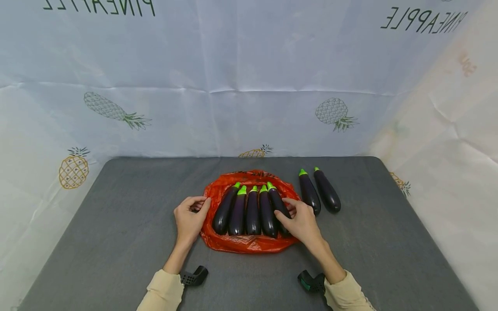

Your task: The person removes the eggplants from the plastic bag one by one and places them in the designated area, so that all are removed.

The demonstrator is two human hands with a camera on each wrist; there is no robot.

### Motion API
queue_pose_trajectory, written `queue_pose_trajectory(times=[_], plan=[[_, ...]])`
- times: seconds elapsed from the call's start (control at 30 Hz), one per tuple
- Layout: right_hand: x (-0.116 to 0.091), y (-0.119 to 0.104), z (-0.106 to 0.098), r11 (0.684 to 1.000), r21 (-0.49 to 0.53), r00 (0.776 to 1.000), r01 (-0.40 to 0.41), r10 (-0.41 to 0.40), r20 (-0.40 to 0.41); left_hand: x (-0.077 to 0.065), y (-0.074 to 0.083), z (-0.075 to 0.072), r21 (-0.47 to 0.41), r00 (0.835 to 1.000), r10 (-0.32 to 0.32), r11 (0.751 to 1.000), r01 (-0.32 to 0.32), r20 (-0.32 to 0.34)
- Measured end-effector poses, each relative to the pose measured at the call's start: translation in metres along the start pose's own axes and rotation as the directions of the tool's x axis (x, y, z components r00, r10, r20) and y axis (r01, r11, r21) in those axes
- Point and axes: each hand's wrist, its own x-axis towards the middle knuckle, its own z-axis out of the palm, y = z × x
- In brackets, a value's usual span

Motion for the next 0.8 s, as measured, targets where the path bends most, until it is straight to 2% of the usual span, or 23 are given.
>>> queue_pose_trajectory(times=[0.27,0.67,0.8], plan=[[-0.001,-0.001,-0.001,1.000,0.018,1.000,-0.013,0.013,0.008,0.001,-0.001,0.001,-0.035,1.000,0.017,0.999,-0.017,-0.006],[-0.003,-0.006,-0.008,0.997,0.056,0.997,0.049,-0.046,-0.057,0.000,-0.002,0.001,-0.010,1.000,0.011,1.000,-0.011,-0.007],[-0.003,-0.009,-0.012,0.998,0.052,0.997,0.045,-0.042,-0.062,0.001,-0.001,0.001,-0.017,1.000,0.010,1.000,-0.010,-0.007]])
